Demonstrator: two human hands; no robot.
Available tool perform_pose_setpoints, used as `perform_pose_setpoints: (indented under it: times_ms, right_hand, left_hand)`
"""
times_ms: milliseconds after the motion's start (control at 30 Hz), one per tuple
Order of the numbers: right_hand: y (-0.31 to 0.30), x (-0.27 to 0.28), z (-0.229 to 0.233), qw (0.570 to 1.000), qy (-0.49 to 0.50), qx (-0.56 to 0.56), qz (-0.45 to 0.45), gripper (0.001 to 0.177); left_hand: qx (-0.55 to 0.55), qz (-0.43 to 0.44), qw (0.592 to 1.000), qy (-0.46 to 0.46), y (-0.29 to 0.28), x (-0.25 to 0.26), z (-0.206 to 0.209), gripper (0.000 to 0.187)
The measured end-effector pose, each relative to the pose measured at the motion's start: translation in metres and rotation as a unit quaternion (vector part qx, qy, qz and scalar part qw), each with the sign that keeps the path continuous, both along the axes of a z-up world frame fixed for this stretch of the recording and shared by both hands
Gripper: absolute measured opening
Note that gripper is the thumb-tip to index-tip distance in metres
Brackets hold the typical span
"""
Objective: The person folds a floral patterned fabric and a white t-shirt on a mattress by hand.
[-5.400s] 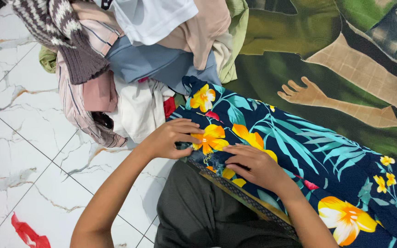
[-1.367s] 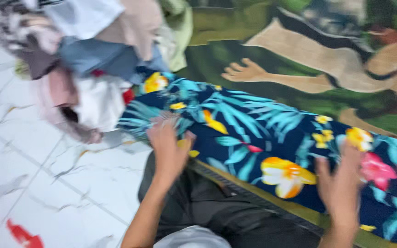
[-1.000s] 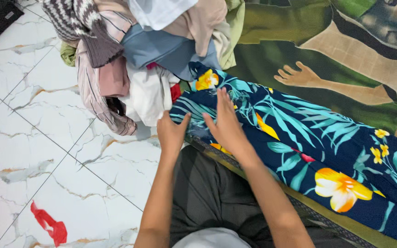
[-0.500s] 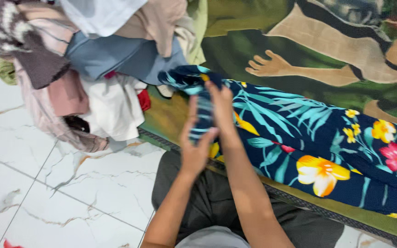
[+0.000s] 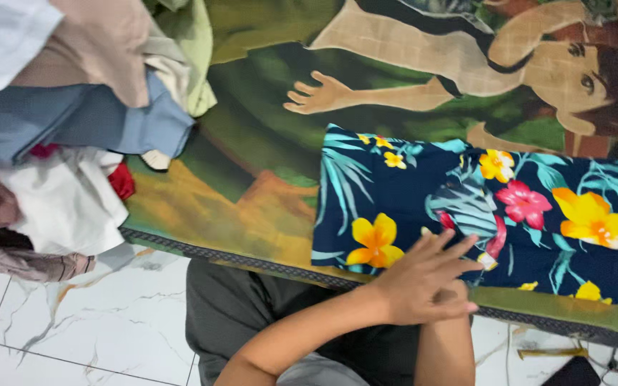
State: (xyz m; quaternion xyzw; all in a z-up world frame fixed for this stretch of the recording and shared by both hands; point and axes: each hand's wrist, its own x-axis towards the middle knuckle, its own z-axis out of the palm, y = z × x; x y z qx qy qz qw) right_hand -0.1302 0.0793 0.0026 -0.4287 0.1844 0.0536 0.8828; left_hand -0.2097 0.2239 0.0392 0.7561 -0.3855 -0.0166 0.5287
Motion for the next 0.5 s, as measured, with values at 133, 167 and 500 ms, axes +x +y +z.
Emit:
perform_pose_setpoints:
  times_ms: [133,167,500]
  right_hand:
    - [-0.049,-0.017,-0.012,0.998,-0.003,0.047,-0.042,0.06]
    - [-0.059,-0.016,-0.013,0.997,-0.011,0.052,-0.047,0.06]
    - [-0.135,-0.054,0.054,0.931,0.01,-0.313,-0.187,0.058]
  left_hand:
    - [0.091,0.103,0.987,-0.087,0.022,0.011,-0.005,0.061]
    - [0.119,0.124,0.979,-0.105,0.024,0.021,-0.003,0.066]
    - [0.228,0.108,0.951,-0.18,0.017,0.05,-0.014,0.08]
